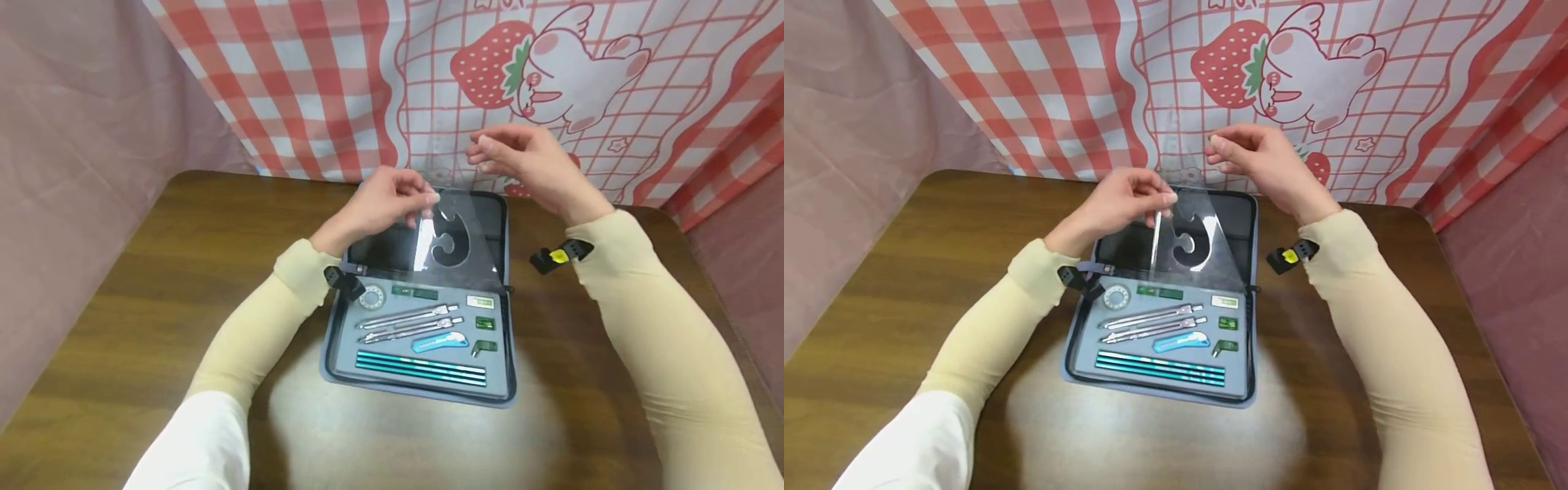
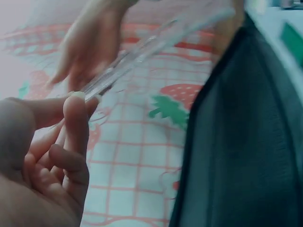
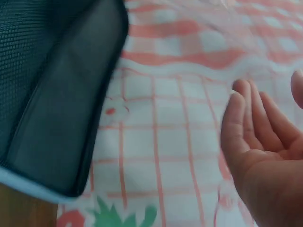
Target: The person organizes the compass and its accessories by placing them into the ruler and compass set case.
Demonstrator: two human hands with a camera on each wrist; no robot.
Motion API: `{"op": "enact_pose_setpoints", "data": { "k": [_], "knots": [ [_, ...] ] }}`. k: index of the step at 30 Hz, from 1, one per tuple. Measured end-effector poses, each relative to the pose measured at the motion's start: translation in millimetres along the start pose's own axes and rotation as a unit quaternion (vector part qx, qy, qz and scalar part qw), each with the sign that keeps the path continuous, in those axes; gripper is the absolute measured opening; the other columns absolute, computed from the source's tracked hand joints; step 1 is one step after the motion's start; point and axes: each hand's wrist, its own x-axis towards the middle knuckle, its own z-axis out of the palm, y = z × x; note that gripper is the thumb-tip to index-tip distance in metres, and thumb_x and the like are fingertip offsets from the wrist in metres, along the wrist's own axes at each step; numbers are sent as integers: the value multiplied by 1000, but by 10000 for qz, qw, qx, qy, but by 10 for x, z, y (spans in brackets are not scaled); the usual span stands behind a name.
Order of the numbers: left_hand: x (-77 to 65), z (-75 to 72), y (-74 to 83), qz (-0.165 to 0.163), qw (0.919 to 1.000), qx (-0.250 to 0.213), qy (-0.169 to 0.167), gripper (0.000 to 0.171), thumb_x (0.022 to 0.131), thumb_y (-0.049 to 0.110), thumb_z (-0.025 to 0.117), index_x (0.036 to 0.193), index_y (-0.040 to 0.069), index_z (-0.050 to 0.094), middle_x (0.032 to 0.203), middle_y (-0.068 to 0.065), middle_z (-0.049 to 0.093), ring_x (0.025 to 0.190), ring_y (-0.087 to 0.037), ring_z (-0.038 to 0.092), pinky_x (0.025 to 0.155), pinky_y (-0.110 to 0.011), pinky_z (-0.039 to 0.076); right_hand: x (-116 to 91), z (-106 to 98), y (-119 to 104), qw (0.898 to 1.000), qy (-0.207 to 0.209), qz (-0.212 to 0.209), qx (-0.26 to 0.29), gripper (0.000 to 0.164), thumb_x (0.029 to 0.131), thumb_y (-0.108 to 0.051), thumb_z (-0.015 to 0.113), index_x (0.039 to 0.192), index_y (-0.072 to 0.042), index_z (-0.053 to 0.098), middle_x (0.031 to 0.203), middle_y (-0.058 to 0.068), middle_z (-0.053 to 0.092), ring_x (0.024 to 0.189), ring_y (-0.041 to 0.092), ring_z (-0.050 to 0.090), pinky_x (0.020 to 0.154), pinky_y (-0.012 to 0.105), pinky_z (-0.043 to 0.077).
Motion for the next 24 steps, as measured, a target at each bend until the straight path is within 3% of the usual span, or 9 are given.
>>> {"op": "enact_pose_setpoints", "data": {
  "k": [3, 6, 9, 13, 16, 18, 20, 22, 24],
  "knots": [
    [1, -56, 6, -9, 9964, -749, 410, 26, 82, 27, 67, 93, 4, 64, 79, -10, 67, 63, -30, 59, 62, -36, 47, -200, -136, 161, 9998, 84, -45, -158, 46, 93, -40, 48, 122, -4, 56, 109, 14, 60, 97, 22, 58, 80, 27, 47],
    [12, -55, -17, -34, 9935, -979, 586, 26, 84, 25, 65, 96, 2, 61, 83, -10, 68, 69, -28, 62, 57, -32, 42, -377, -248, 398, 9995, -188, -24, -259, 57, 97, -47, 31, 118, -1, 57, 101, 14, 62, 88, 23, 59, 72, 27, 47],
    [50, -2, -49, -130, 9917, -1078, 695, 26, 85, 25, 64, 96, 3, 57, 85, -8, 69, 75, -22, 64, 53, -29, 37, -477, -306, 630, 9966, -603, -189, 533, 57, 101, -40, 24, 115, 6, 55, 97, 12, 64, 83, 22, 60, 66, 28, 46],
    [98, 91, -108, -311, 9847, -1468, 888, 27, 86, 27, 63, 95, 4, 54, 86, -6, 69, 80, -20, 65, 55, -27, 39, -465, -278, 854, 9632, -548, -606, 2562, 29, 98, -7, 38, 111, 14, 53, 95, 13, 65, 82, 21, 60, 65, 25, 47],
    [111, 120, -152, -368, 9842, -1532, 807, 30, 85, 31, 63, 96, 4, 53, 90, -4, 69, 84, -18, 65, 61, -33, 43, -388, -225, 923, 9420, 46, -857, 3244, 22, 92, 3, 46, 108, 14, 55, 93, 14, 65, 81, 21, 61, 67, 25, 48],
    [106, 98, -175, -453, 9913, -1085, 600, 33, 85, 35, 63, 97, 6, 54, 92, -2, 69, 86, -16, 64, 66, -37, 45, -337, -206, 936, 9368, 502, -816, 3364, 22, 90, 0, 51, 105, 15, 56, 92, 15, 66, 81, 22, 62, 67, 26, 49],
    [93, 12, -209, -527, 9974, 224, 442, 36, 83, 43, 63, 97, 12, 56, 93, 3, 66, 86, -11, 62, 71, -36, 44, -295, -201, 941, 9308, 896, -710, 3472, 23, 88, -2, 56, 104, 14, 57, 90, 16, 66, 81, 23, 63, 67, 26, 50],
    [76, -132, -267, -781, 9812, 1733, 329, 37, 80, 50, 63, 97, 18, 57, 92, 6, 62, 83, -9, 57, 73, -33, 43, -262, -208, 966, 9203, 1277, -597, 3650, 24, 85, -3, 60, 102, 14, 58, 88, 16, 65, 79, 22, 63, 65, 26, 50],
    [60, -302, -378, -1178, 9483, 2923, 373, 40, 79, 55, 62, 99, 21, 56, 93, 7, 56, 82, -10, 52, 74, -28, 41, -241, -224, 1005, 9116, 1653, -481, 3733, 24, 82, -4, 64, 99, 12, 59, 88, 14, 64, 75, 21, 62, 64, 26, 50]
  ]
}}
